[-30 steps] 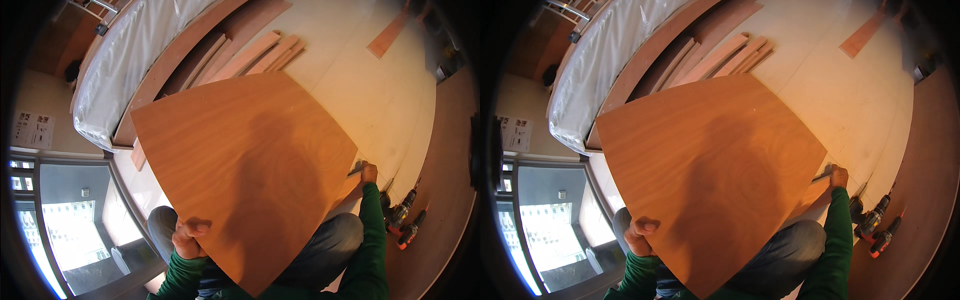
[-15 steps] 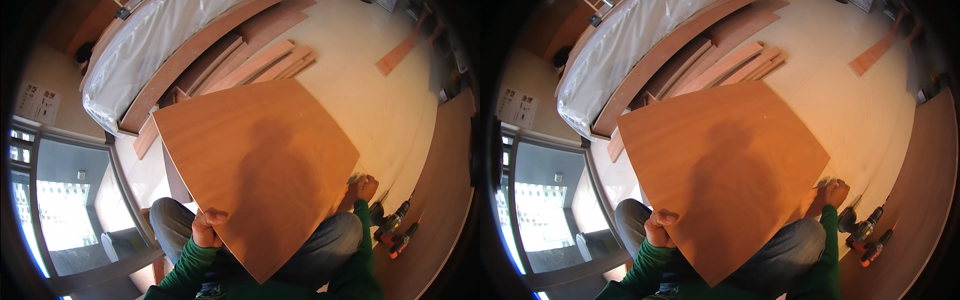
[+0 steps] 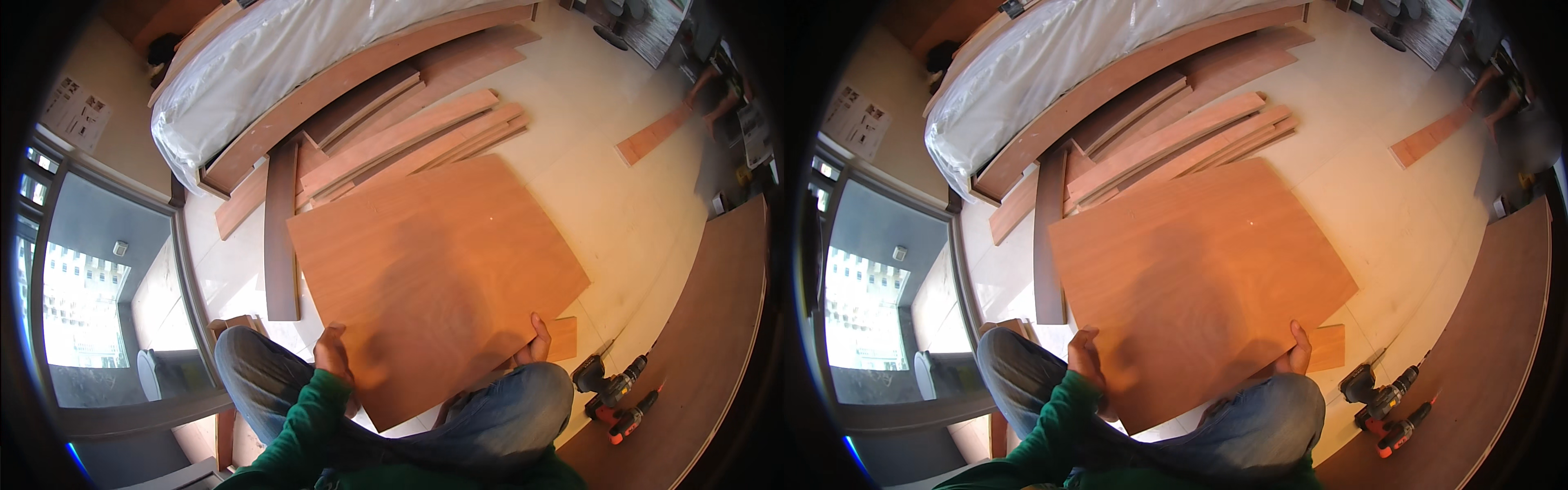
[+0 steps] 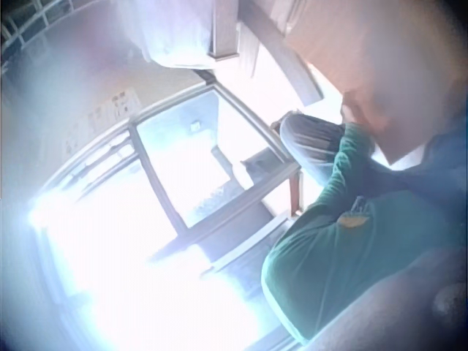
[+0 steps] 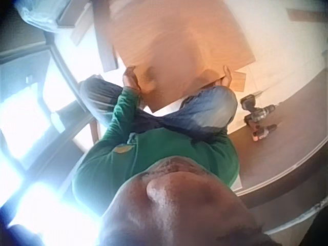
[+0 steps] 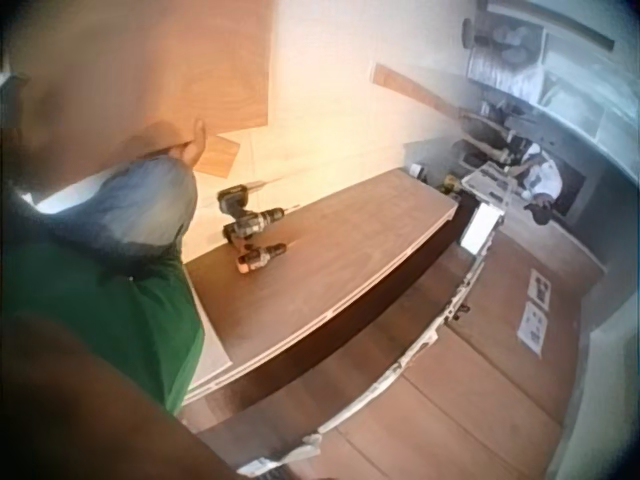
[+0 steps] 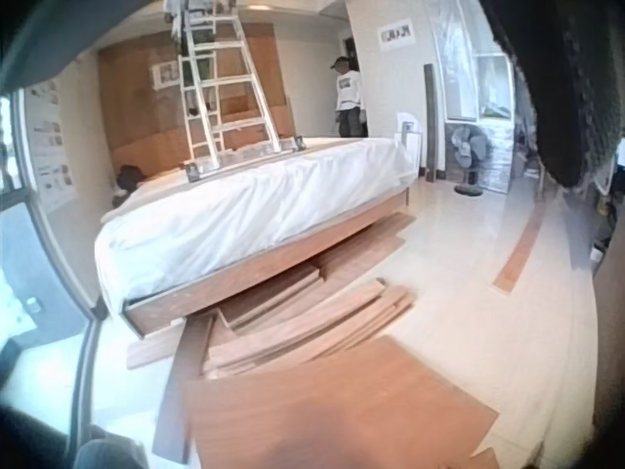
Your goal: The person assembles a wooden cabinet by aligning and attaching various wooden panels and trim pieces. They use a cordless drill to secure the components together, handling the wood pieces and tools while sitting on the floor.
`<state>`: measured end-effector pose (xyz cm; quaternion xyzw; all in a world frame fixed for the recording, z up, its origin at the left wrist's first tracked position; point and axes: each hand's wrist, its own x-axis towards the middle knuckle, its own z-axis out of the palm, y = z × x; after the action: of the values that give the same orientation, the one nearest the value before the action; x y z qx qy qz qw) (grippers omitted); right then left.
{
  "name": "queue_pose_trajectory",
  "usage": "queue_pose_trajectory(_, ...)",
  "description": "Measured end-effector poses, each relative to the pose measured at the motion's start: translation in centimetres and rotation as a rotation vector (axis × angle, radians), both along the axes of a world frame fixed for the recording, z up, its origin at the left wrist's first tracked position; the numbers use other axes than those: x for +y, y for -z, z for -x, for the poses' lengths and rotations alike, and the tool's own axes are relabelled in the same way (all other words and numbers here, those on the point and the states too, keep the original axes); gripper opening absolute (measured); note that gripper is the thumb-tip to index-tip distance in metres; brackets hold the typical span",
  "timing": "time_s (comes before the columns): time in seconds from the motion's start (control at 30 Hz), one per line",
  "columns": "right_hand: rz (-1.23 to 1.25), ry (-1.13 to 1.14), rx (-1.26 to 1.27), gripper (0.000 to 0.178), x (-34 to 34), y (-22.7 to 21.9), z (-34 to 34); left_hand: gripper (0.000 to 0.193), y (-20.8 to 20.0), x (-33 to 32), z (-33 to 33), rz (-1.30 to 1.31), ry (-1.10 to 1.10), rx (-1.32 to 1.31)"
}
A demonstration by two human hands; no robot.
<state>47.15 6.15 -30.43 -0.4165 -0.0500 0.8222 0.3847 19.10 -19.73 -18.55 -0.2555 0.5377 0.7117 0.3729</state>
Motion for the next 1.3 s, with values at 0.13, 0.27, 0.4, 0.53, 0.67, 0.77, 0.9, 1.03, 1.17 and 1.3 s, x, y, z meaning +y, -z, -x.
queue_pose_trajectory(0.13, 0.094, 0.122, -0.067, 0.063, -1.2, -4.7, -0.1, 0.045, 4.5, -0.5, 0.2, 0.599, 0.073, 0.313)
queue_pose_trajectory(0.27, 0.046, 0.124, 0.043, 0.062, -0.2, -5.2, 0.4, 0.057, 4.1, 2.3, 0.0, 0.613, 0.071, 0.334)
queue_pose_trajectory(0.4, -0.144, 0.001, 0.186, 0.053, 2.7, -1.2, 3.2, 0.062, 8.3, 3.4, 3.4, 0.495, -0.008, 0.404)
queue_pose_trajectory(0.53, -0.293, -0.056, 0.220, 0.046, 7.5, 1.8, 8.1, 0.062, 12.1, 6.5, 9.4, 0.463, -0.027, 0.530)
queue_pose_trajectory(0.67, -0.284, -0.063, 0.196, 0.042, 9.0, 2.5, 11.6, 0.062, 12.0, 8.9, 14.9, 0.487, 0.038, 0.494)
queue_pose_trajectory(0.77, -0.288, -0.099, 0.252, 0.041, 9.8, 2.1, 14.1, 0.061, 13.2, 9.9, 17.7, 0.555, -0.011, 0.523)
queue_pose_trajectory(0.9, -0.331, -0.141, 0.202, 0.041, 12.1, 3.7, 13.4, 0.062, 15.4, 10.9, 16.4, 0.547, 0.055, 0.455)
queue_pose_trajectory(1.03, -0.213, -0.070, 0.051, 0.039, 11.6, 2.6, 14.2, 0.060, 14.9, 10.1, 17.3, 0.609, 0.331, 0.295)
queue_pose_trajectory(1.17, -0.169, -0.243, -0.033, 0.044, 11.3, 1.2, 14.6, 0.053, 16.2, 11.0, 18.8, 0.501, 0.157, 0.246)
queue_pose_trajectory(1.3, -0.670, -0.621, -1.134, 0.050, 8.4, 1.8, 8.9, 0.055, 17.6, 9.6, 21.3, 0.571, 0.452, 0.192)
